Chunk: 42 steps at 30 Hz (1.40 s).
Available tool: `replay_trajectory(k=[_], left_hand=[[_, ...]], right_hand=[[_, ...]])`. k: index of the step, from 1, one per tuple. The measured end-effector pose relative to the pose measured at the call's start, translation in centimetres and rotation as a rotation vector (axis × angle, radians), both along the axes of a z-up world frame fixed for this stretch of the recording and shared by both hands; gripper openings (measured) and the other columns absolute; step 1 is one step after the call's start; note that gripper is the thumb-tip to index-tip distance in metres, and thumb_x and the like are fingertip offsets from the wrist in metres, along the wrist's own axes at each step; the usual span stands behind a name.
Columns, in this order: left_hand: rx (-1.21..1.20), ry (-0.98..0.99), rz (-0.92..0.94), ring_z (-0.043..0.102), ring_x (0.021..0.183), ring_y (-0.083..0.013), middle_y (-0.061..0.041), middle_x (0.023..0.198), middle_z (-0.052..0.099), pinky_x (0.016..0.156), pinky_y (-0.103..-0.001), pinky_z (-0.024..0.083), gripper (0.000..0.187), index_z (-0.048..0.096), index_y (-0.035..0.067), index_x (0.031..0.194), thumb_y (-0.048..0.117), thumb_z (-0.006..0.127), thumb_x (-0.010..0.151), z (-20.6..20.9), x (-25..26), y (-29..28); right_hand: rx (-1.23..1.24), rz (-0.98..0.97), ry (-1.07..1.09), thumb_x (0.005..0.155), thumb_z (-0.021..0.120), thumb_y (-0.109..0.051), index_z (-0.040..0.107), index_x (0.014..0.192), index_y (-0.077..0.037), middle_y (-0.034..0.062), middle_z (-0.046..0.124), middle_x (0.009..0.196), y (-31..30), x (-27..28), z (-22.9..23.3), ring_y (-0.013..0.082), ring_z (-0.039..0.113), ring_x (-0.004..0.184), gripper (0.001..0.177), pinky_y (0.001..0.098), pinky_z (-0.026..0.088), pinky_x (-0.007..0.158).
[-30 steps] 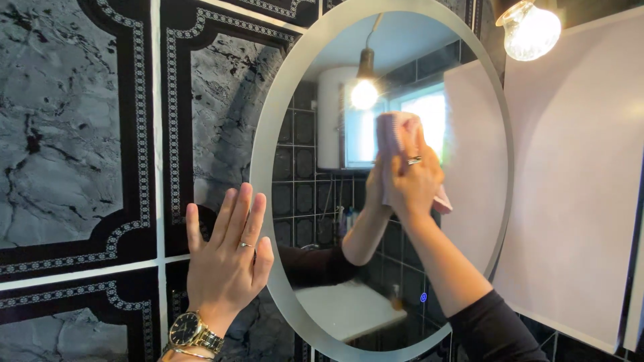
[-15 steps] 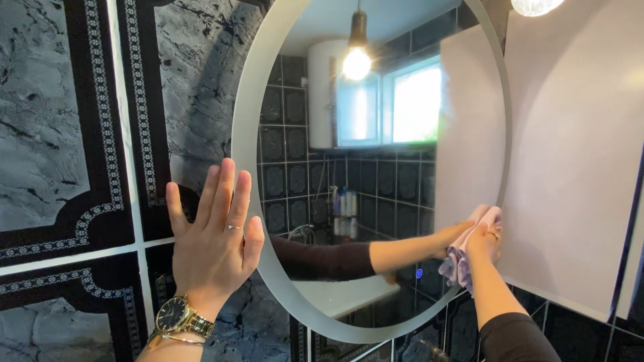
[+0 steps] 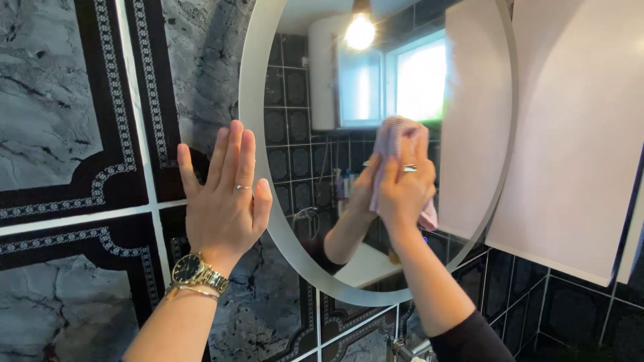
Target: The person wipes a round bathroom mirror with a pink cloth, then folds the cloth and places it on a small stool. The person then takes a light blue towel from a hook and places it on the sink counter.
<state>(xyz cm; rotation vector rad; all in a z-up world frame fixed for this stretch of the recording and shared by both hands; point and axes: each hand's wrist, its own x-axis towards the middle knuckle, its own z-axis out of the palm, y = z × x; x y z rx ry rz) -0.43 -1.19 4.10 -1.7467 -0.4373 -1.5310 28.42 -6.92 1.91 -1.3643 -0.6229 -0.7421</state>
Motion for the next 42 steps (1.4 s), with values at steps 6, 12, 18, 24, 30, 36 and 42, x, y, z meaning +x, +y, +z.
replay_trajectory(k=[6,12,18,24,30,36,42], left_hand=[[0.012,0.02,-0.03,0.041,0.156,-0.0341,-0.017,0.169,0.036,0.124,-0.069,0.009,0.061,0.02,0.007,0.163,0.023,0.041,0.108,-0.1,-0.3,-0.2],[0.036,0.014,0.018,0.04,0.157,-0.0339,-0.016,0.169,0.035,0.124,-0.069,0.012,0.055,0.023,0.007,0.163,0.028,0.038,0.114,0.0,-0.1,-0.1],[-0.069,0.039,0.155,0.021,0.163,-0.0267,-0.01,0.173,0.016,0.128,-0.068,0.006,0.058,0.014,0.007,0.165,0.033,0.033,0.116,-0.1,0.0,0.2],[-0.067,0.025,0.176,0.02,0.163,-0.0255,-0.01,0.173,0.016,0.13,-0.066,0.008,0.059,0.013,0.007,0.165,0.034,0.031,0.116,-0.1,0.2,0.0],[-0.048,0.027,0.119,0.023,0.162,-0.0285,-0.014,0.172,0.02,0.128,-0.066,0.008,0.058,0.016,0.005,0.164,0.032,0.034,0.116,0.0,0.2,-0.1],[-0.101,0.047,0.165,0.021,0.163,-0.0275,-0.013,0.173,0.017,0.13,-0.064,0.007,0.059,0.014,0.004,0.164,0.033,0.032,0.116,0.0,0.2,-0.3],[-0.08,0.058,0.145,0.026,0.161,-0.0331,-0.018,0.17,0.021,0.129,-0.06,0.012,0.058,0.019,0.002,0.163,0.03,0.033,0.115,0.1,0.0,-0.6]], right_hand=[[0.056,-0.064,-0.725,0.105,0.057,-0.025,0.059,0.143,-0.02,0.0148,0.045,0.159,-1.1,-10.9,-4.6,0.0414,0.056,0.117,0.038,0.0559,0.043,0.086],[0.01,-0.07,-0.934,0.105,0.062,-0.025,0.061,0.14,-0.027,0.0099,0.049,0.155,-1.1,-8.7,-9.9,0.0376,0.056,0.133,0.036,0.0529,0.044,0.102],[-0.074,-0.112,-0.851,0.105,0.059,-0.031,0.054,0.151,-0.021,0.0144,0.04,0.163,0.0,3.3,-10.3,0.0433,0.05,0.136,0.047,0.0584,0.04,0.108],[-0.182,-0.057,-0.227,0.109,0.042,-0.037,0.032,0.161,-0.027,0.0059,0.031,0.168,-0.5,16.1,-11.0,0.0388,0.033,0.147,0.054,0.0639,0.033,0.113],[-0.212,0.012,0.143,0.109,0.032,-0.037,0.03,0.161,-0.016,0.0119,0.022,0.169,-1.1,20.9,-17.5,0.0428,0.027,0.149,0.056,0.0551,0.024,0.119],[-0.13,0.052,0.548,0.104,0.037,-0.05,0.023,0.164,-0.029,0.0285,0.048,0.147,-0.5,10.7,-19.1,0.0471,0.053,0.124,0.065,0.0592,0.041,0.105],[-0.057,-0.196,-0.05,0.106,0.052,-0.037,0.048,0.154,-0.023,0.0016,0.042,0.162,2.0,-0.8,-16.9,0.0413,0.047,0.131,0.05,0.0634,0.037,0.104]])
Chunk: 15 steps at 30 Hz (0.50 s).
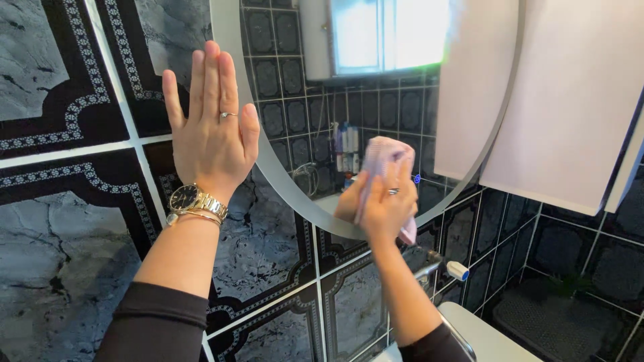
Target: The person wipes a round bathroom mirror with a pink cloth, then folds the cloth and places it on a small stool. The person then takes a light blue towel from a hook and places it on the sink counter.
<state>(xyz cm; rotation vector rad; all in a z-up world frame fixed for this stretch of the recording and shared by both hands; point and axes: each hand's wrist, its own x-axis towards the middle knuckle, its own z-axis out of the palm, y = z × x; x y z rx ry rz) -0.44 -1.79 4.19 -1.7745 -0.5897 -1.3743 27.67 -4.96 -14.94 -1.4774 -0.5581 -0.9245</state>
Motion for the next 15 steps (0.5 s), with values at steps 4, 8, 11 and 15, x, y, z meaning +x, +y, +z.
replay_trajectory(k=[4,8,11,15], left_hand=[[-0.018,-0.007,-0.009,0.024,0.162,-0.0301,-0.016,0.171,0.02,0.129,-0.061,0.011,0.057,0.017,0.003,0.164,0.031,0.031,0.116,0.0,-0.1,-0.1],[-0.011,0.0,-0.016,0.024,0.162,-0.0299,-0.015,0.172,0.02,0.129,-0.063,0.01,0.057,0.015,0.003,0.163,0.031,0.033,0.116,-0.1,-0.2,0.0],[-0.009,0.004,-0.017,0.024,0.162,-0.0299,-0.016,0.172,0.02,0.129,-0.064,0.01,0.057,0.016,0.002,0.163,0.029,0.035,0.117,0.0,-0.1,0.1],[0.03,-0.015,-0.049,0.027,0.16,-0.0324,-0.019,0.17,0.025,0.127,-0.066,0.011,0.056,0.019,0.0,0.162,0.029,0.035,0.116,0.0,0.1,0.2]], right_hand=[[0.02,0.211,-0.352,0.104,0.053,-0.033,0.046,0.152,-0.016,0.0176,0.046,0.154,-2.4,-8.8,1.4,0.0405,0.051,0.128,0.051,0.0524,0.037,0.1],[-0.114,0.262,-0.643,0.104,0.061,-0.022,0.056,0.146,-0.023,0.013,0.039,0.163,-4.6,-9.7,-0.6,0.0394,0.054,0.134,0.042,0.0508,0.042,0.103],[-0.153,0.251,-0.726,0.105,0.058,-0.024,0.056,0.141,-0.023,0.0146,0.039,0.163,-5.1,-6.2,-3.8,0.0394,0.052,0.138,0.036,0.053,0.042,0.106],[-0.174,0.156,-0.652,0.101,0.057,-0.021,0.049,0.147,-0.018,0.0204,0.037,0.163,-3.1,3.3,-9.4,0.0485,0.049,0.136,0.047,0.057,0.041,0.107]])
